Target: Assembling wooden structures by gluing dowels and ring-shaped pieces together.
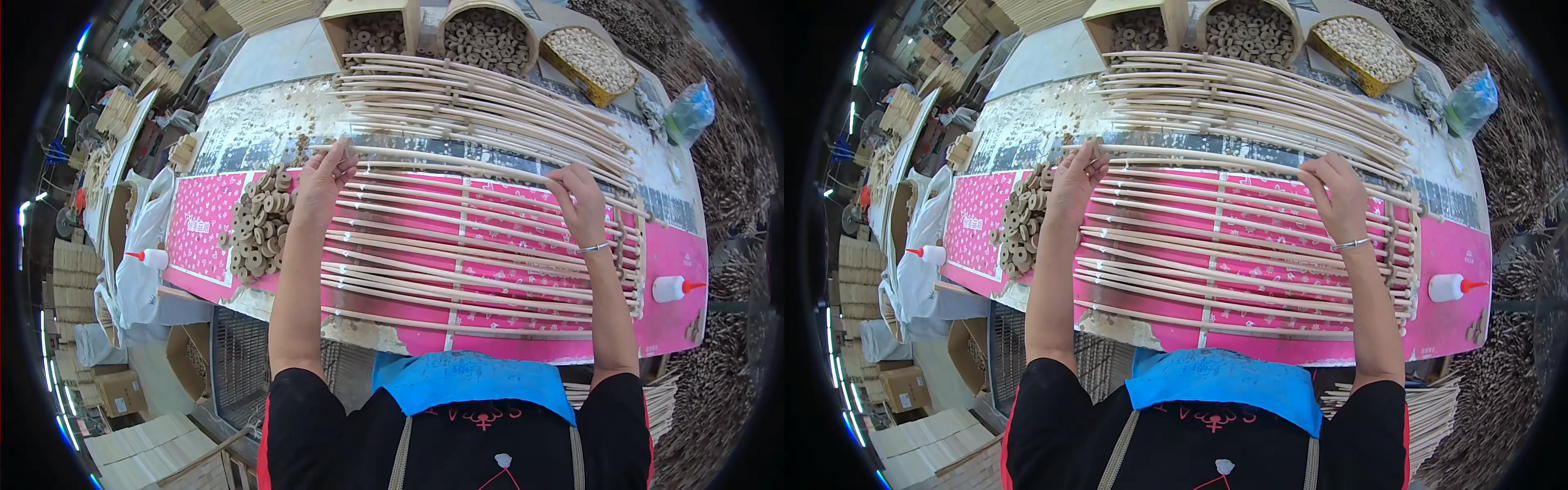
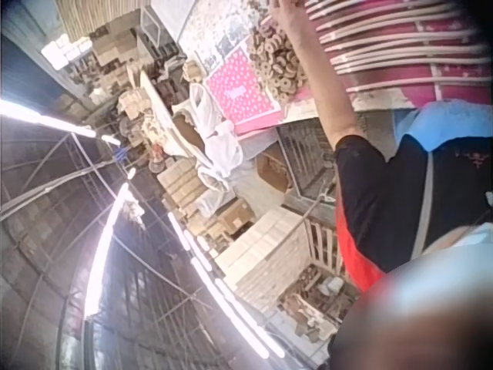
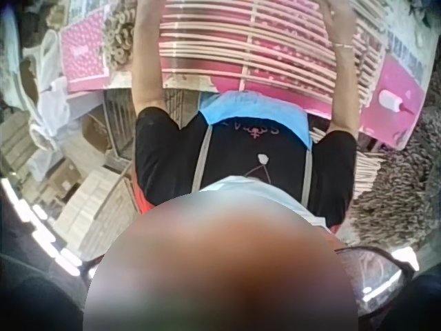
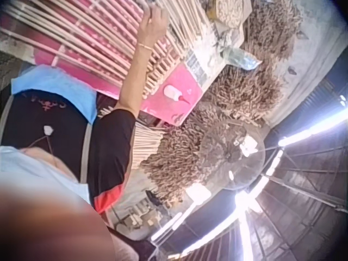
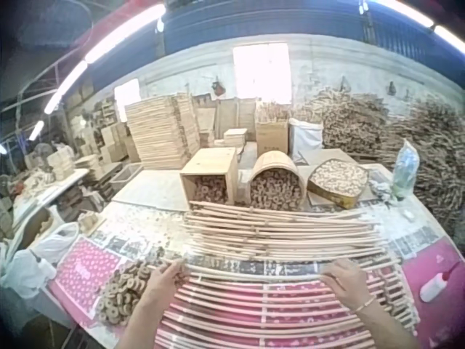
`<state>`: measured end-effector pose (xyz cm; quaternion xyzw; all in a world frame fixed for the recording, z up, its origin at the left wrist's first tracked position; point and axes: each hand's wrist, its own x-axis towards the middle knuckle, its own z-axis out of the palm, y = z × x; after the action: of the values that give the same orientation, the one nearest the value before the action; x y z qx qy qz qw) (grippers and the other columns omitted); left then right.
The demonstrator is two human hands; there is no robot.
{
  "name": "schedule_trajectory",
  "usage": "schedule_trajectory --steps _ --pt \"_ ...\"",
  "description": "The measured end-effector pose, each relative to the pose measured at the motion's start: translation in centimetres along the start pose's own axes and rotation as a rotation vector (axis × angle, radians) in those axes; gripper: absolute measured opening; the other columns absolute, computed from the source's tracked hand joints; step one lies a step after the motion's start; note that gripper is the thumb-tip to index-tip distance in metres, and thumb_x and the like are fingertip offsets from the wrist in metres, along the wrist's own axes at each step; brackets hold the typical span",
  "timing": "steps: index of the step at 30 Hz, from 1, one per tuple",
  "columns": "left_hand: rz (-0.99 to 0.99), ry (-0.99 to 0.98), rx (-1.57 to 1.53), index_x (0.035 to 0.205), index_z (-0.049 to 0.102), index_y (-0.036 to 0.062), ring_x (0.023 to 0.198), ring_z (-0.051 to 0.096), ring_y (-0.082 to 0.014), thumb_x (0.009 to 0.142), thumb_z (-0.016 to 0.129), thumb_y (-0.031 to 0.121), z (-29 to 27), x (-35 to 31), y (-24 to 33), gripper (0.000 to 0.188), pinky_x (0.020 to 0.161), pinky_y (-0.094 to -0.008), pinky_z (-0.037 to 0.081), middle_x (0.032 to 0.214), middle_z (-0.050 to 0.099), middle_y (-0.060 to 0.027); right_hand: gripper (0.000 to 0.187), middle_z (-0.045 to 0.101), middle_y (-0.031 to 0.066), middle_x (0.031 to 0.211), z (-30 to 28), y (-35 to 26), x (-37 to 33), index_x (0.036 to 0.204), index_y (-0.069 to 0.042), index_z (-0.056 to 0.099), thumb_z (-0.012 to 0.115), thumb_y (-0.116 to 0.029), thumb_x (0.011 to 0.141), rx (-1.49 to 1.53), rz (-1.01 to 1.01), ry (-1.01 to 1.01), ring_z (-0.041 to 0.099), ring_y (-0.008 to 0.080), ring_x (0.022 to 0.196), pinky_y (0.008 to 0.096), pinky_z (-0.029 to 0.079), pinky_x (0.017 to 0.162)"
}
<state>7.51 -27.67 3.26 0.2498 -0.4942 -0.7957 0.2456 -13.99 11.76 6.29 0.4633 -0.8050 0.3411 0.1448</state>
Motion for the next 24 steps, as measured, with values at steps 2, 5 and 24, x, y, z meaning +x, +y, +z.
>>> schedule_trajectory --steps 2,5,24 --pt "-0.007 -0.004 0.004 0.118 0.07 0.0055 0.096 0.072 -0.0137 0.1 0.075 0.028 0.3 -0.3 0.0 0.029 0.086 -0.0282 0.058 0.106 0.074 -0.0033 0.013 0.063 0.0086 0.088 -0.2 0.0 0.0 0.098 -0.006 0.072 0.074 -0.018 0.093 -0.045 -0.019 -0.015 0.064 0.0256 0.082 0.0381 0.051 0.072" --pt "0.008 -0.016 -0.009 0.117 0.07 0.0059 0.096 0.071 -0.0143 0.1 0.074 0.026 1.0 -0.1 -0.6 0.027 0.086 -0.0295 0.058 0.105 0.074 -0.0036 0.018 0.068 0.0087 0.094 -0.3 0.0 -0.8 0.099 -0.006 0.072 0.079 -0.02 0.089 0.154 0.167 0.024 0.067 0.0229 0.084 0.0351 0.055 0.072" --pt "-0.104 -0.026 0.106 0.126 0.068 0.0052 0.103 0.069 -0.0151 0.102 0.072 0.034 0.4 3.0 -2.0 0.038 0.092 -0.0301 0.055 0.115 0.072 -0.0055 0.019 0.07 0.0047 0.092 5.3 5.8 -0.6 0.098 -0.013 0.075 0.072 -0.032 0.095 0.094 0.204 -0.092 0.066 0.0269 0.094 0.0393 0.053 0.082"
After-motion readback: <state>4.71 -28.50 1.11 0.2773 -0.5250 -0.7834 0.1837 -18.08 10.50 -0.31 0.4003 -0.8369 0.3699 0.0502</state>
